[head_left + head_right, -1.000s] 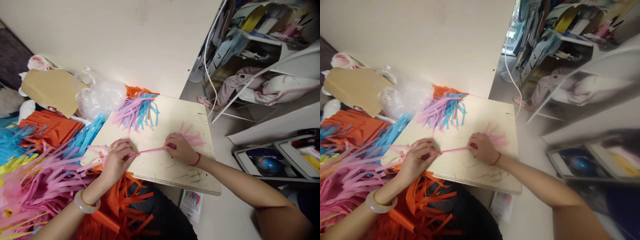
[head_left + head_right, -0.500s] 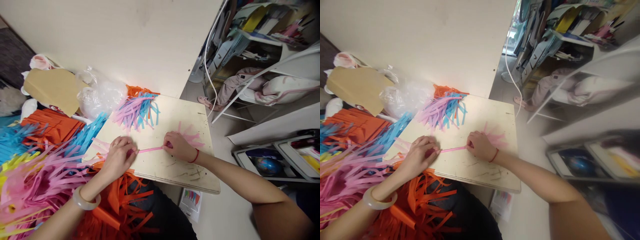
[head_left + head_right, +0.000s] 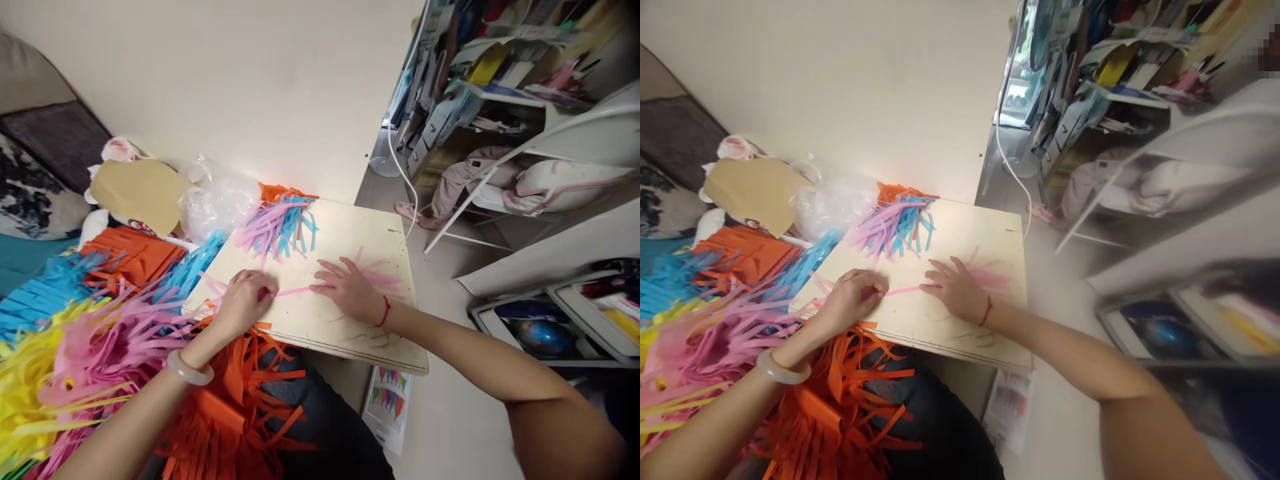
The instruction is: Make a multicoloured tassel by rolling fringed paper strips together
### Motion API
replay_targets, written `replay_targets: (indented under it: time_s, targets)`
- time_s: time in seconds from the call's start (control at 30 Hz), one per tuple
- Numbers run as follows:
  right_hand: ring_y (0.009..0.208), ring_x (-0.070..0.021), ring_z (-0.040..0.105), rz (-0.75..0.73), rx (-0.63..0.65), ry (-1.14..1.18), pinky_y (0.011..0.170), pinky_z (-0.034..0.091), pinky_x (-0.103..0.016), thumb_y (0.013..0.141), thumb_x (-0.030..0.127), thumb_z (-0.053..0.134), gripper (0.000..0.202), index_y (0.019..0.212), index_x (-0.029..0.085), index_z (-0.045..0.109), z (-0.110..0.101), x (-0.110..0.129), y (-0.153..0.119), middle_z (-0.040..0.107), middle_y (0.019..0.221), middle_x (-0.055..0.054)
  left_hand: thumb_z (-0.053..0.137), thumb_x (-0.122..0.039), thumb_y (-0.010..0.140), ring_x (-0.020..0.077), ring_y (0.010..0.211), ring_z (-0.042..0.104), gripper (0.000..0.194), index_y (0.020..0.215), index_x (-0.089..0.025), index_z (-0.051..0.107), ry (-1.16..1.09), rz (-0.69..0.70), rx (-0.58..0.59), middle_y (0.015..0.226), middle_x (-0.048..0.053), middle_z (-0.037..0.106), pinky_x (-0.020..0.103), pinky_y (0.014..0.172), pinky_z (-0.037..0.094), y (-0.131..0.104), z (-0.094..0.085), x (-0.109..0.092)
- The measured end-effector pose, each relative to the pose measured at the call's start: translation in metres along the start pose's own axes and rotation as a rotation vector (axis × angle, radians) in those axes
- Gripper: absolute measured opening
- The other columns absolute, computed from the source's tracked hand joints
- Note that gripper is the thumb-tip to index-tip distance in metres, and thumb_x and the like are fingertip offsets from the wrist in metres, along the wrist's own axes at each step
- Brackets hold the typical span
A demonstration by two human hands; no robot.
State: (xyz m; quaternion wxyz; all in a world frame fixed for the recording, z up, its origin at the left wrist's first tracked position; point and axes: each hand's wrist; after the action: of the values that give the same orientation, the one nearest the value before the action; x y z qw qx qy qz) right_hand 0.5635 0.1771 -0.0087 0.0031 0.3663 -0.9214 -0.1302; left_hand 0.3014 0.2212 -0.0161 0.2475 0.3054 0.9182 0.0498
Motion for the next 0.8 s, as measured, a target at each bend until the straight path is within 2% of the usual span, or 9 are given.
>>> replay_targets:
  time_s: [0.13, 0.23, 0.4, 0.47, 0.53, 0.6, 0.67, 0.73, 0.8]
  targets:
    - [0.107, -0.0188, 0.055, -0.016, 0.035, -0.049, 0.099, 0.030, -0.043, 0.096, 0.016, 0.044, 0.024, 0.092, 0.019, 0.067, 0.001, -0.007, 0.014, 0.068, 0.100, -0.004, 0.053, -0.015, 0.077, 0.0253, 0.083, 0.062, 0.014, 0.071, -0.021, 0.063, 0.261, 0.068, -0.005, 0.073, 0.005, 0.067, 0.045, 0.086, 0.045, 0.005, -0.001, -0.011]
    - [0.086, -0.0165, 0.057, -0.007, 0.076, -0.090, 0.091, 0.036, -0.038, 0.095, 0.013, 0.043, 0.028, 0.078, 0.017, 0.066, 0.002, -0.003, 0.034, 0.067, 0.082, -0.005, 0.051, -0.011, 0.079, 0.0281, 0.082, 0.063, 0.016, 0.072, -0.018, 0.064, 0.371, 0.144, -0.032, 0.071, 0.008, 0.066, 0.054, 0.092, 0.043, 0.010, 0.006, -0.030]
    - [0.080, -0.0188, 0.062, 0.083, 0.059, -0.029, 0.077, 0.042, -0.035, 0.087, 0.018, 0.055, 0.015, 0.078, 0.013, 0.066, -0.014, 0.015, 0.045, 0.068, 0.082, -0.008, 0.043, -0.005, 0.084, 0.0248, 0.081, 0.067, 0.025, 0.079, -0.014, 0.065, 0.388, 0.285, -0.055, 0.078, 0.011, 0.068, 0.051, 0.097, 0.044, 0.011, 0.017, -0.053]
    - [0.079, -0.0177, 0.064, 0.248, 0.052, 0.229, 0.072, 0.043, -0.031, 0.085, 0.025, 0.060, 0.013, 0.081, 0.013, 0.066, -0.029, 0.020, 0.040, 0.070, 0.084, -0.008, 0.040, -0.004, 0.086, 0.0228, 0.084, 0.068, 0.028, 0.088, -0.013, 0.066, 0.373, 0.348, -0.085, 0.086, 0.012, 0.071, 0.049, 0.099, 0.044, 0.008, 0.010, -0.053]
    - [0.075, -0.0162, 0.066, 0.393, 0.132, 0.694, 0.069, 0.045, -0.028, 0.086, 0.036, 0.060, 0.023, 0.088, 0.014, 0.066, -0.046, 0.020, 0.036, 0.071, 0.086, -0.008, 0.038, -0.007, 0.090, 0.0206, 0.094, 0.069, 0.031, 0.102, -0.014, 0.065, 0.301, 0.463, -0.185, 0.100, 0.012, 0.072, 0.047, 0.103, 0.044, 0.005, -0.004, -0.051]
    - [0.070, -0.0151, 0.067, 0.379, 0.293, 1.195, 0.069, 0.047, -0.027, 0.086, 0.050, 0.057, 0.039, 0.091, 0.012, 0.066, -0.061, 0.019, 0.036, 0.072, 0.082, -0.007, 0.039, -0.011, 0.092, 0.0186, 0.102, 0.067, 0.033, 0.112, -0.017, 0.063, 0.175, 0.583, -0.310, 0.110, 0.010, 0.071, 0.047, 0.107, 0.043, 0.001, -0.022, -0.049]
    - [0.067, -0.0151, 0.067, 0.283, 0.380, 1.534, 0.071, 0.050, -0.029, 0.082, 0.058, 0.058, 0.049, 0.087, 0.011, 0.068, -0.070, 0.021, 0.039, 0.071, 0.075, -0.007, 0.043, -0.014, 0.092, 0.0174, 0.101, 0.068, 0.031, 0.113, -0.020, 0.064, 0.035, 0.601, -0.395, 0.108, 0.007, 0.073, 0.045, 0.106, 0.045, -0.002, -0.039, -0.051]
    - [0.069, -0.0152, 0.066, 0.272, 0.239, 1.613, 0.076, 0.050, -0.030, 0.078, 0.057, 0.064, 0.047, 0.080, 0.011, 0.070, -0.075, 0.028, 0.046, 0.070, 0.072, -0.006, 0.049, -0.017, 0.090, 0.0185, 0.098, 0.070, 0.027, 0.108, -0.023, 0.068, -0.101, 0.468, -0.478, 0.101, 0.004, 0.075, 0.042, 0.100, 0.051, -0.004, -0.049, -0.057]
    - [0.080, -0.0158, 0.066, 0.283, 0.004, 1.504, 0.083, 0.049, -0.031, 0.078, 0.050, 0.068, 0.037, 0.078, 0.013, 0.073, -0.078, 0.039, 0.054, 0.071, 0.082, -0.006, 0.055, -0.020, 0.088, 0.0198, 0.093, 0.071, 0.022, 0.101, -0.023, 0.072, -0.269, 0.260, -0.596, 0.096, 0.003, 0.076, 0.037, 0.088, 0.058, -0.005, -0.052, -0.064]
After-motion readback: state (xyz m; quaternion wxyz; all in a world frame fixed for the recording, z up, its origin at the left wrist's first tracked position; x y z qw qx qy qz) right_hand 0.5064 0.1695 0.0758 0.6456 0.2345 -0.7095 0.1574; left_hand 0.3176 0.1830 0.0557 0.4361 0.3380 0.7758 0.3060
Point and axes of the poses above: each hand's wrist, its own y-axis towards the middle knuckle, its own z-axis out of the palm, x = y × z
